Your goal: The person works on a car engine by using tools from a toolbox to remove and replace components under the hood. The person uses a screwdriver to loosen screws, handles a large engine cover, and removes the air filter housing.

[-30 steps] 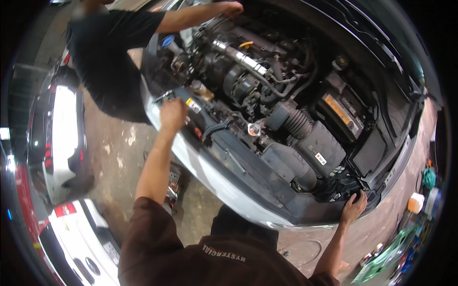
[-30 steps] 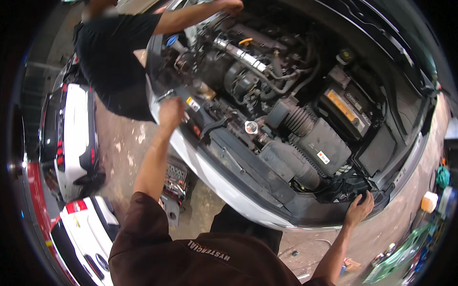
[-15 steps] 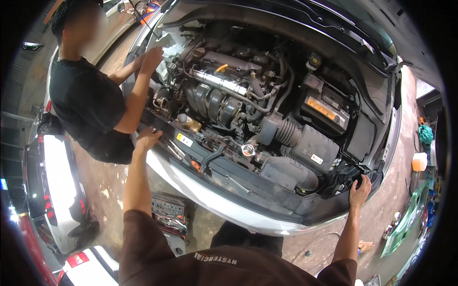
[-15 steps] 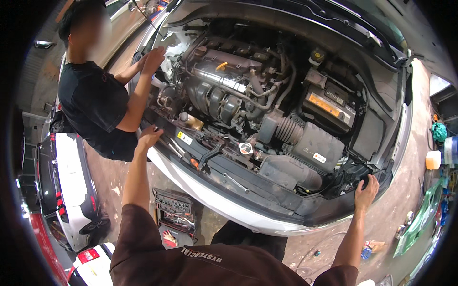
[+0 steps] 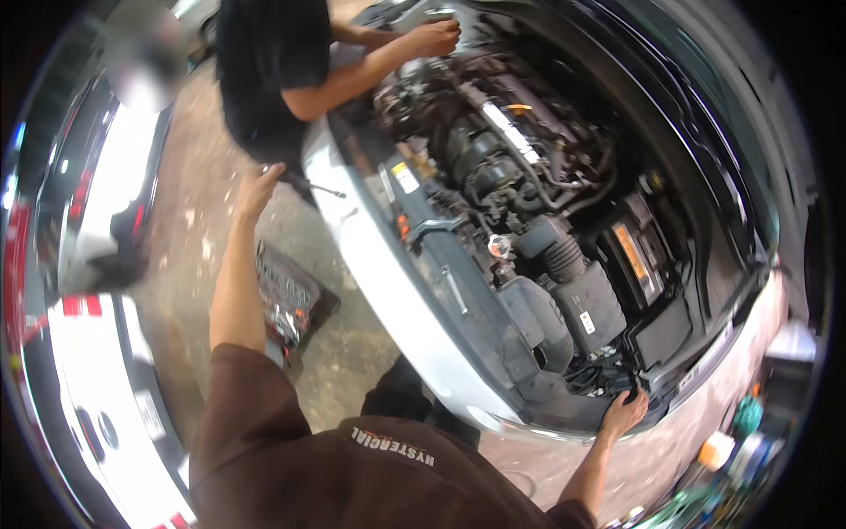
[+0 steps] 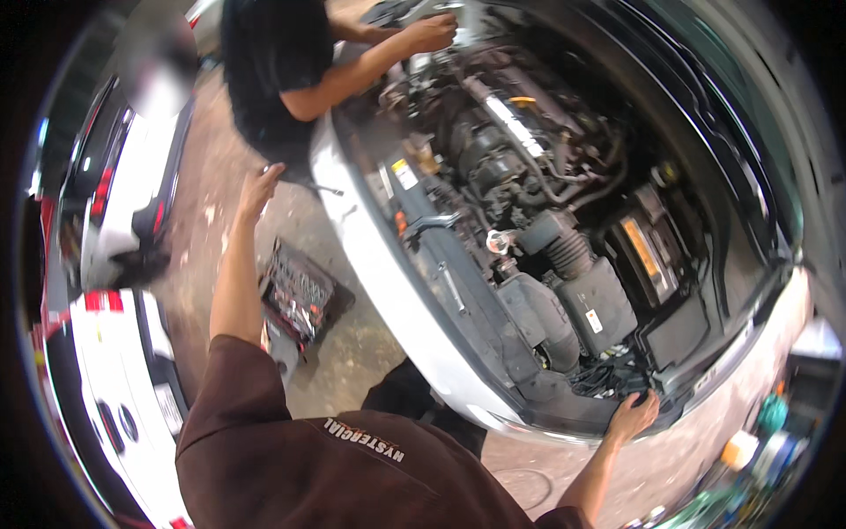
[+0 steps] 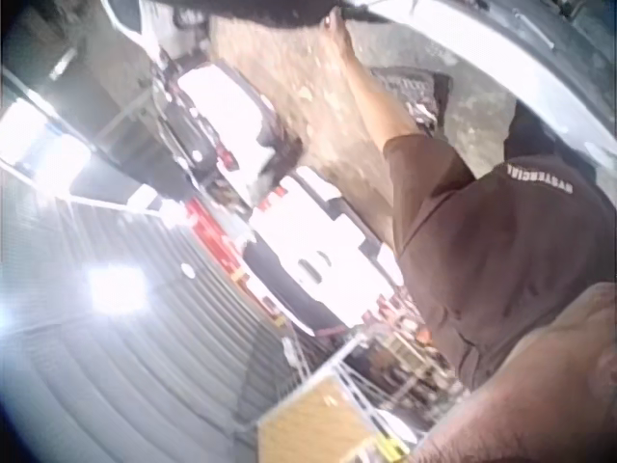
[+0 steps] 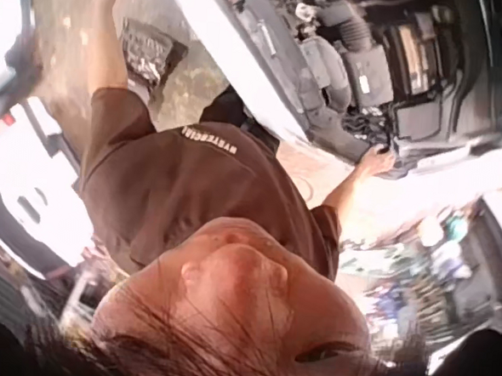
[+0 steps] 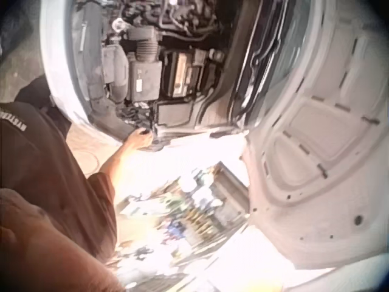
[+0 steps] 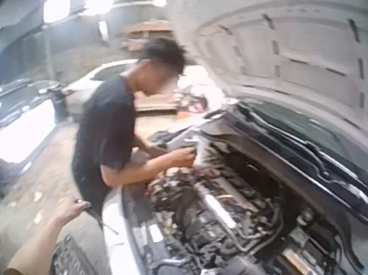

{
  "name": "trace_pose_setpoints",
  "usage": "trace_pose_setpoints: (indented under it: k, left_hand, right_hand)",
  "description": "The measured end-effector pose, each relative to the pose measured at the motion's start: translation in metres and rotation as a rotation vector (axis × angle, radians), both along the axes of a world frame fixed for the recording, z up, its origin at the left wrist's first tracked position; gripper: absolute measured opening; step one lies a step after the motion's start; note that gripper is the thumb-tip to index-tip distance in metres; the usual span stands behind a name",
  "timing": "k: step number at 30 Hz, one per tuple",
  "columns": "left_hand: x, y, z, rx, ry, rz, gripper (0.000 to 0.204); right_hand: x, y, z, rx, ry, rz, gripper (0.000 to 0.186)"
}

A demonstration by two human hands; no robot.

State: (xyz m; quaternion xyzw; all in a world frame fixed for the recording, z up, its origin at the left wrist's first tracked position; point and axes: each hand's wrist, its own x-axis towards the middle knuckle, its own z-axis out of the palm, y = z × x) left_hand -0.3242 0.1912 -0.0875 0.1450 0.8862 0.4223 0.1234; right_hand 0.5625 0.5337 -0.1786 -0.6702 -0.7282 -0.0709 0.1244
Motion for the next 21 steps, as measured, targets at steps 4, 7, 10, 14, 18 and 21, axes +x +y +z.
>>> trace_pose_setpoints:
  k: [4,7,10,14,18,21]
  left_hand:
    - [0.089,-0.102,-0.005,0.11,-0.086,0.227,0.033]
    - [0.191,-0.178,-0.008,0.227,-0.17,0.413,0.029]
    - [0.288,-0.316,-0.057,0.317,-0.323,0.738,0.029]
    - [0.444,-0.399,-0.099,0.316,-0.464,0.982,0.035]
    - [0.585,-0.457,-0.153,0.256,-0.636,1.215,0.039]
    - [0.647,-0.459,-0.174,0.286,-0.799,1.232,0.038]
  right_hand:
    - [0.006,0.001,-0.004,-0.016,-0.051,0.09,0.038]
    - [0.027,-0.001,-0.012,-0.003,-0.087,0.075,0.04]
    - [0.018,-0.004,-0.015,-0.012,-0.133,0.157,0.042]
    - [0.026,-0.007,-0.016,-0.037,-0.241,0.086,0.045]
    - [0.028,-0.006,-0.015,-0.085,-0.289,0.054,0.047]
    - [0.026,0.003,-0.021,0.0,-0.249,0.053,0.046]
